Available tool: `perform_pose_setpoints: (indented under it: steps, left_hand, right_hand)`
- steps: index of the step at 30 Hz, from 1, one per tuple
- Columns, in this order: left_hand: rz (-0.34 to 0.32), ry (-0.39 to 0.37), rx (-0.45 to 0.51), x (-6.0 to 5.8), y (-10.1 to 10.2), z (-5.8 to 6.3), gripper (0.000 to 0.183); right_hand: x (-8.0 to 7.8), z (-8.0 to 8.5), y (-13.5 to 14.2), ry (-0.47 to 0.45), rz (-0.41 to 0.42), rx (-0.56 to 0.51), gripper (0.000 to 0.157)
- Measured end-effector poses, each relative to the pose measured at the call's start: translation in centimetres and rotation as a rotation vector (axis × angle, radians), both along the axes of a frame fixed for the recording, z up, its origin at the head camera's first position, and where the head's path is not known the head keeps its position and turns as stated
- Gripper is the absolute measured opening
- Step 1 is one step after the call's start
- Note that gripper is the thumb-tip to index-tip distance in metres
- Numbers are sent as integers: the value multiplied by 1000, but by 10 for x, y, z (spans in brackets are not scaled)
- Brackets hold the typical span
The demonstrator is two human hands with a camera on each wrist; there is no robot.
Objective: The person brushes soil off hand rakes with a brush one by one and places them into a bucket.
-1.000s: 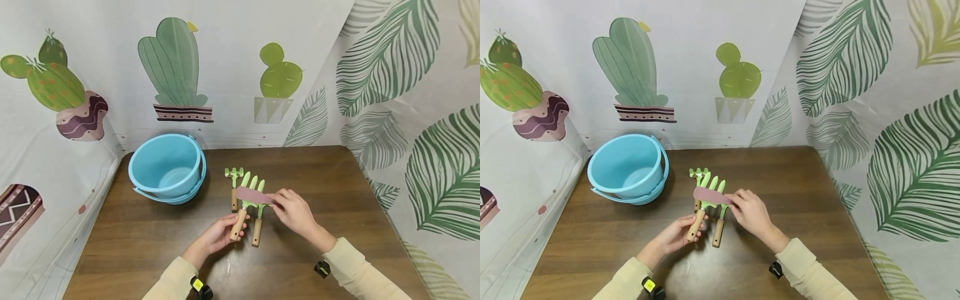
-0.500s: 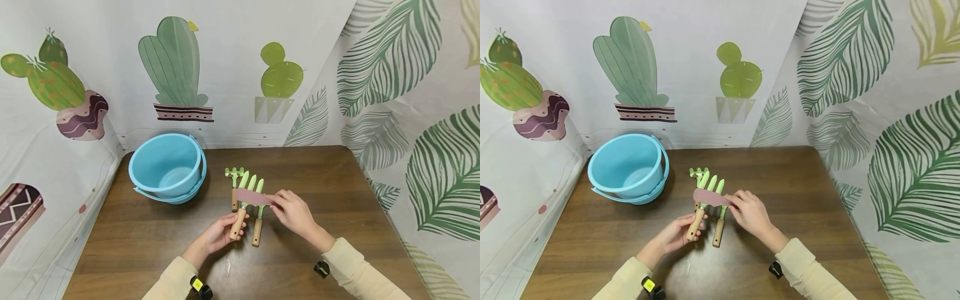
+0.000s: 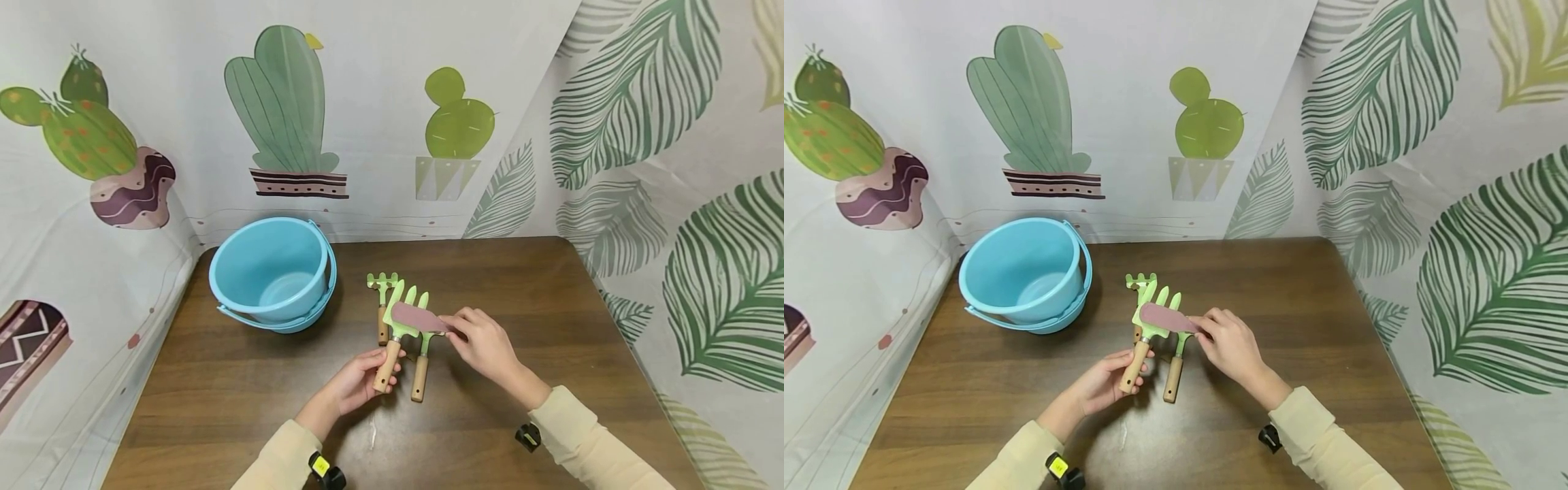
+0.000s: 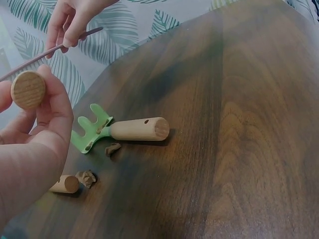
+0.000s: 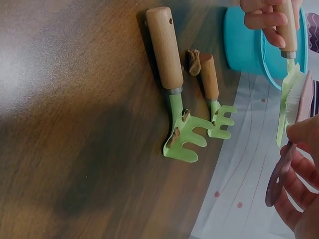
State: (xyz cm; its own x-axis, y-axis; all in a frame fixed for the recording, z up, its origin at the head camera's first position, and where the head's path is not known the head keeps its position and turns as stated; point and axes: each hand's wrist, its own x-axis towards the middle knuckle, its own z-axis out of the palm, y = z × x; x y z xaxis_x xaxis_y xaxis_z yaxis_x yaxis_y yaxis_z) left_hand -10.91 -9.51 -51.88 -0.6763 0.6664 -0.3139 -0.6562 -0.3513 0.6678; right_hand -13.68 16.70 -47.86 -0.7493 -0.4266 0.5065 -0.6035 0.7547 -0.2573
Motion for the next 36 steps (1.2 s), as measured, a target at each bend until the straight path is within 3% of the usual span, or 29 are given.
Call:
perform_pose_setpoints:
  steps: [13, 23, 36]
  left_hand:
    - [-15, 36, -30, 3, -1, -1, 37]
    - [-40, 58, -29, 6, -4, -3, 44]
    - [-39, 79, -61, 6, -13, -7, 37]
  right_hand:
    - [-4, 0, 8, -11, -67, 6, 30]
    - [-7, 0, 16, 41, -117, -10, 28]
    - [-10, 2, 29, 15, -194, -22, 29]
